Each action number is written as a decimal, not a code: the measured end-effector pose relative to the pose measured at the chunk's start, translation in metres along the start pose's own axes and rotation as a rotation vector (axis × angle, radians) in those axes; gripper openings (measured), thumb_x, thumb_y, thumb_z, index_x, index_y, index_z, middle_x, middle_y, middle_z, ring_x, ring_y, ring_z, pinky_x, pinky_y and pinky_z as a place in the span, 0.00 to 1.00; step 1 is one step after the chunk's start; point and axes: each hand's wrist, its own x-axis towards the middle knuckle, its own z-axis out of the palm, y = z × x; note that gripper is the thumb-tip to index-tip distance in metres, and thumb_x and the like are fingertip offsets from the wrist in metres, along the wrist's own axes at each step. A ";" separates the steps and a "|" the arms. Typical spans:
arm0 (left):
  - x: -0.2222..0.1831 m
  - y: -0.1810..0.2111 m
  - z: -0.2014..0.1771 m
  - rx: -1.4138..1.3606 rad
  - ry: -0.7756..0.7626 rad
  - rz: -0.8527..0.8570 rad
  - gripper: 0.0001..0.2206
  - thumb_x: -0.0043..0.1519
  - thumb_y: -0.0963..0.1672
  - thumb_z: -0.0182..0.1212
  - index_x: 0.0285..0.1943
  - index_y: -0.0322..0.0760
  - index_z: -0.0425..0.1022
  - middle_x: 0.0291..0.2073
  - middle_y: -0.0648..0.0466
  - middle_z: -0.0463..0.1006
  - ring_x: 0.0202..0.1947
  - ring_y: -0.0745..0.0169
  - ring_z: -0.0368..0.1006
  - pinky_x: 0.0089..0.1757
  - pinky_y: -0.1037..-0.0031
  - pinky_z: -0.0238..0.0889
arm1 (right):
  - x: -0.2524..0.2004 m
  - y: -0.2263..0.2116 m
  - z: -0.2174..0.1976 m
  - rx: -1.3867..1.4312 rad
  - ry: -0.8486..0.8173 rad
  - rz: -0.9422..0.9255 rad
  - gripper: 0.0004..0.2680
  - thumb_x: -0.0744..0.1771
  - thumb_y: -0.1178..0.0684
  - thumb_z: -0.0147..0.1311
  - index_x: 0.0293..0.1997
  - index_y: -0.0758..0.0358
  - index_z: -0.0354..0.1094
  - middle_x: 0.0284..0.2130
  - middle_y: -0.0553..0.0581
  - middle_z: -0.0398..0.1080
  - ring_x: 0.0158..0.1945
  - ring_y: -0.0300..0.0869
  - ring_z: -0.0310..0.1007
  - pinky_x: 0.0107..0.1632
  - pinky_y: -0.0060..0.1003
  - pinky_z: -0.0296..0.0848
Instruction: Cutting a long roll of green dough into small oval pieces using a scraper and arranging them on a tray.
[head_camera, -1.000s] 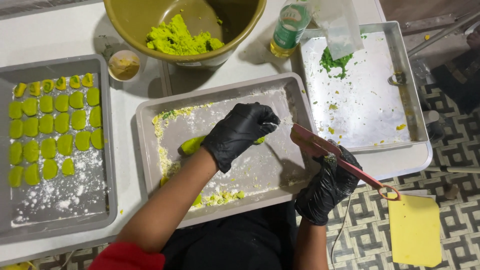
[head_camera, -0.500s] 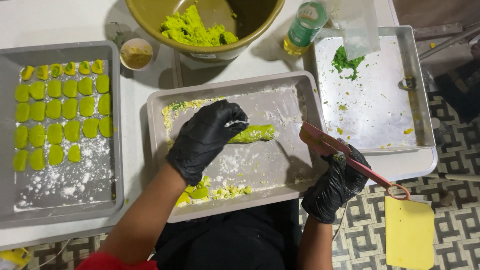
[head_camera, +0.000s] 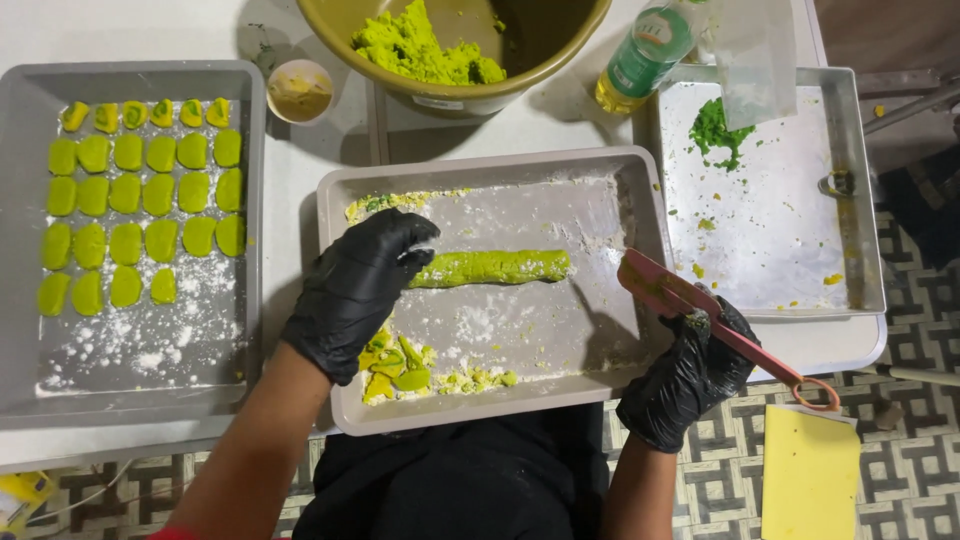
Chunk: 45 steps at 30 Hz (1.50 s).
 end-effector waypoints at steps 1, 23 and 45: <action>0.003 -0.002 0.012 -0.002 0.000 -0.002 0.08 0.61 0.48 0.66 0.49 0.60 0.78 0.42 0.63 0.82 0.50 0.57 0.78 0.50 0.63 0.71 | 0.001 0.002 -0.001 -0.002 -0.002 0.000 0.08 0.69 0.63 0.58 0.52 0.62 0.68 0.48 0.65 0.75 0.49 0.48 0.79 0.44 0.36 0.82; 0.055 0.041 0.109 0.027 -0.076 0.334 0.14 0.64 0.52 0.62 0.58 0.59 0.74 0.52 0.57 0.80 0.53 0.48 0.76 0.50 0.54 0.73 | 0.003 0.007 -0.006 0.001 0.028 0.013 0.08 0.68 0.62 0.60 0.52 0.63 0.68 0.48 0.66 0.75 0.50 0.50 0.80 0.44 0.34 0.82; 0.066 0.058 0.138 -0.126 -0.029 0.462 0.11 0.65 0.48 0.62 0.55 0.51 0.74 0.48 0.57 0.81 0.57 0.55 0.75 0.58 0.65 0.67 | 0.003 0.005 -0.003 0.007 0.022 0.009 0.08 0.68 0.62 0.60 0.52 0.63 0.68 0.47 0.67 0.76 0.46 0.50 0.81 0.42 0.34 0.81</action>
